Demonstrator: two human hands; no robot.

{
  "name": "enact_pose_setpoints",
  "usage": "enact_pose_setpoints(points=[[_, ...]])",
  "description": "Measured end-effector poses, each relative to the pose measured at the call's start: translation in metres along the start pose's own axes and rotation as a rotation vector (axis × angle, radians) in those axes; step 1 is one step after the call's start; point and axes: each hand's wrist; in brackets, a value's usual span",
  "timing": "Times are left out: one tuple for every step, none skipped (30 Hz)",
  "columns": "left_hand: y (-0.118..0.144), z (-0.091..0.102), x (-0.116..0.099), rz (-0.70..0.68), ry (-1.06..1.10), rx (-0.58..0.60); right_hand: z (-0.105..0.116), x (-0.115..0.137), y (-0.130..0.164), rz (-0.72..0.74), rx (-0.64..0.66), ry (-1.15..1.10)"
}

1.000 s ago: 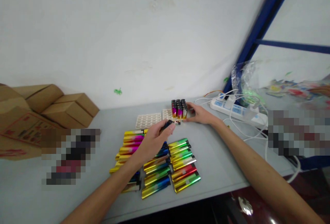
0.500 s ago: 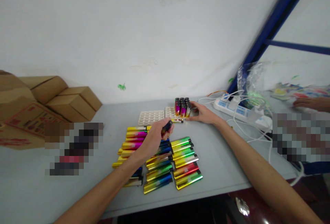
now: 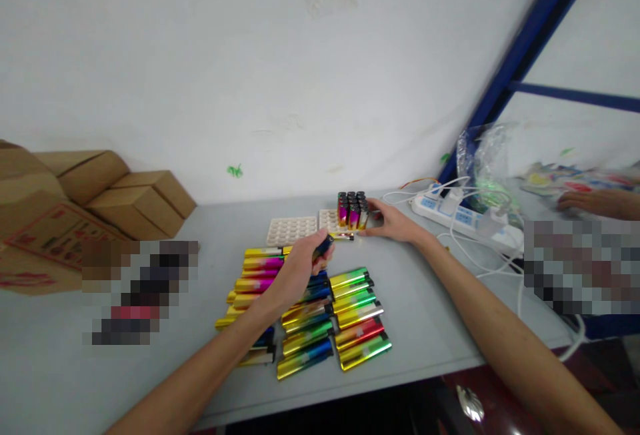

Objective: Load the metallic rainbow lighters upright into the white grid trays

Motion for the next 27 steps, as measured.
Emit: enact_pose_setpoints(points=[[0.000,0.000,0.000,-0.004,-0.001,-0.005,0.000,0.000,0.000,0.004,0.001,-0.004],[-0.001,0.000,0.000,-0.007,0.000,-0.009,0.000,0.001,0.000,0.005,0.000,-0.006],[-0.002,0.001,0.000,-0.009,0.002,-0.012,0.000,0.001,0.000,0.003,0.000,-0.008],[-0.002,0.001,0.001,-0.009,0.002,-0.014,0.001,0.002,0.000,-0.002,0.001,-0.009],[-0.002,0.002,0.001,-0.009,0.002,-0.013,0.001,0.002,0.000,-0.008,0.003,-0.011],[-0.003,0.002,0.002,-0.011,0.000,-0.010,0.001,0.002,0.000,-0.013,0.004,-0.013],[-0.003,0.002,0.003,-0.015,-0.003,-0.007,0.001,0.003,0.000,-0.017,0.005,-0.014],[-0.004,0.002,0.004,-0.021,-0.003,-0.008,0.001,0.003,0.000,-0.018,0.004,-0.017],[-0.004,0.002,0.004,-0.022,0.002,-0.012,0.001,0.003,0.000,-0.016,0.002,-0.019],[-0.005,0.002,0.005,-0.014,0.016,-0.018,0.000,0.003,-0.001,-0.013,-0.001,-0.022],[-0.006,0.002,0.006,0.003,0.038,-0.025,0.000,0.004,-0.001,-0.009,-0.003,-0.026],[-0.007,0.002,0.007,0.025,0.067,-0.029,0.000,0.004,-0.001,-0.006,-0.004,-0.031],[-0.009,0.002,0.008,0.044,0.100,-0.026,0.000,0.003,-0.001,-0.001,-0.003,-0.036],[-0.010,0.003,0.009,0.051,0.132,-0.012,0.001,0.003,-0.001,0.002,0.000,-0.040],[-0.012,0.003,0.009,0.047,0.160,0.009,0.001,0.003,-0.001,0.006,0.003,-0.041],[-0.013,0.004,0.010,0.034,0.179,0.034,0.001,0.003,-0.001,0.008,0.005,-0.039],[-0.014,0.006,0.010,0.016,0.190,0.058,0.001,0.003,-0.002,0.009,0.007,-0.035],[-0.015,0.007,0.010,-0.002,0.191,0.078,0.001,0.003,-0.002,0.008,0.007,-0.030],[-0.015,0.008,0.009,-0.015,0.183,0.090,0.001,0.003,-0.002,0.007,0.005,-0.026],[-0.014,0.009,0.007,-0.024,0.167,0.093,0.000,0.002,-0.002,0.008,0.002,-0.025],[-0.014,0.010,0.004,-0.034,0.148,0.089,0.000,0.002,-0.002,0.011,0.001,-0.024],[-0.013,0.010,0.001,-0.044,0.133,0.081,0.000,0.002,-0.002,0.014,-0.001,-0.025],[-0.013,0.011,-0.003,-0.053,0.123,0.068,0.000,0.002,-0.003,0.021,-0.004,-0.025],[-0.013,0.011,-0.007,-0.060,0.117,0.051,0.000,0.002,-0.003,0.030,-0.008,-0.024],[-0.015,0.012,-0.010,-0.068,0.105,0.031,0.000,0.001,-0.003,0.039,-0.013,-0.023],[-0.018,0.012,-0.014,-0.078,0.080,0.009,-0.001,0.001,-0.003,0.049,-0.019,-0.025],[-0.022,0.014,-0.017,-0.093,0.039,-0.020,-0.001,0.001,-0.003,0.059,-0.025,-0.030]])
Point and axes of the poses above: each hand's wrist, its own y-axis away from the middle knuckle, its own z-axis out of the back of the hand, x = y × z, and after that the axes turned 14 degrees about z, right-handed
